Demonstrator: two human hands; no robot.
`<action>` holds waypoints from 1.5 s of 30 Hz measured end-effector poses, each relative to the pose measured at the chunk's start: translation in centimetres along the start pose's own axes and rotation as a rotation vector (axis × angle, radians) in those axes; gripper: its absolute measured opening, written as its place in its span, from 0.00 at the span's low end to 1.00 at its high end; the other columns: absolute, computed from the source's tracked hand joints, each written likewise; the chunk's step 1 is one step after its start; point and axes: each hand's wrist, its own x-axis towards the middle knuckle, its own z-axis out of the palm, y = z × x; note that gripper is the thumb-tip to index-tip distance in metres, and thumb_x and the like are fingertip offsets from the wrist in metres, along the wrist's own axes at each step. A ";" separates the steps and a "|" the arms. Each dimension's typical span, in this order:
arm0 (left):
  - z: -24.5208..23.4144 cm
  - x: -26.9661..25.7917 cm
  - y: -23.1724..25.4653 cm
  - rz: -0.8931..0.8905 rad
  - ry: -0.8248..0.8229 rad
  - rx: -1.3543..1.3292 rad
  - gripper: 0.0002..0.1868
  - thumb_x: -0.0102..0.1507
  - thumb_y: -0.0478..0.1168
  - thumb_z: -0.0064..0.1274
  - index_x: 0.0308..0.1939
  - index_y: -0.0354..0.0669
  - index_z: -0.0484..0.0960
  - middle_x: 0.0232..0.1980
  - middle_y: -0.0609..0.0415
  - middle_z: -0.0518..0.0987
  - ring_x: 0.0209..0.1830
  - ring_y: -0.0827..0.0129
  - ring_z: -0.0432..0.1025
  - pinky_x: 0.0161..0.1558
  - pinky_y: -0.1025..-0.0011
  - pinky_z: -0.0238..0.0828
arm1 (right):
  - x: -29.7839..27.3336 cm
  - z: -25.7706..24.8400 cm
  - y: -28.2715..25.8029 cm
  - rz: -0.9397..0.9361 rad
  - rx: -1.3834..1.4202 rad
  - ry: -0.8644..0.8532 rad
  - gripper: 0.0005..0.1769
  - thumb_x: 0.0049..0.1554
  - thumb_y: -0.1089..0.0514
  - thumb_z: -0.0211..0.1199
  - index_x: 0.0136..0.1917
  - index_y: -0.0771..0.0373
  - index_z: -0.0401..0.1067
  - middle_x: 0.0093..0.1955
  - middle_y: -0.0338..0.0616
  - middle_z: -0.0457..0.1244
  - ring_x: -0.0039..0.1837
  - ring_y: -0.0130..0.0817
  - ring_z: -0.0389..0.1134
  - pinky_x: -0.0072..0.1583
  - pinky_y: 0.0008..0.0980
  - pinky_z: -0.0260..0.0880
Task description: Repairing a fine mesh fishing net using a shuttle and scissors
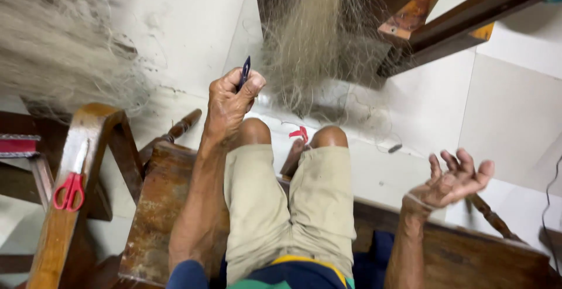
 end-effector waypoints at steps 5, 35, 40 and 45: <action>-2.2 -1.0 6.2 0.111 0.020 0.082 0.11 0.79 0.54 0.64 0.48 0.56 0.87 0.32 0.75 0.69 0.28 0.82 0.57 0.29 0.76 0.54 | -3.2 1.6 -3.2 -0.019 -0.007 -0.092 0.65 0.64 0.20 0.75 0.96 0.55 0.49 0.79 0.54 0.65 0.76 0.47 0.72 0.74 0.49 0.86; 3.3 -11.0 6.0 0.262 -0.045 0.054 0.07 0.80 0.40 0.63 0.53 0.39 0.90 0.44 0.62 0.79 0.46 0.77 0.72 0.52 0.76 0.70 | -4.8 -5.3 -7.8 0.671 0.678 -0.282 0.46 0.64 0.20 0.75 0.80 0.53 0.79 0.66 0.45 0.75 0.63 0.44 0.75 0.70 0.61 0.76; 2.6 -10.6 8.5 0.319 0.015 0.195 0.10 0.81 0.43 0.64 0.50 0.41 0.87 0.42 0.65 0.73 0.43 0.78 0.65 0.45 0.75 0.65 | -5.0 -2.8 -15.7 0.723 1.239 -0.711 0.45 0.83 0.35 0.61 0.97 0.68 0.59 0.82 0.66 0.68 0.75 0.60 0.75 0.76 0.65 0.74; 1.2 -10.6 11.3 0.396 -0.063 0.168 0.10 0.83 0.45 0.60 0.54 0.42 0.87 0.46 0.61 0.82 0.47 0.74 0.76 0.49 0.75 0.80 | -7.5 -0.7 -20.4 0.852 1.362 -0.742 0.46 0.82 0.33 0.61 0.98 0.61 0.54 0.81 0.65 0.66 0.74 0.61 0.72 0.75 0.69 0.73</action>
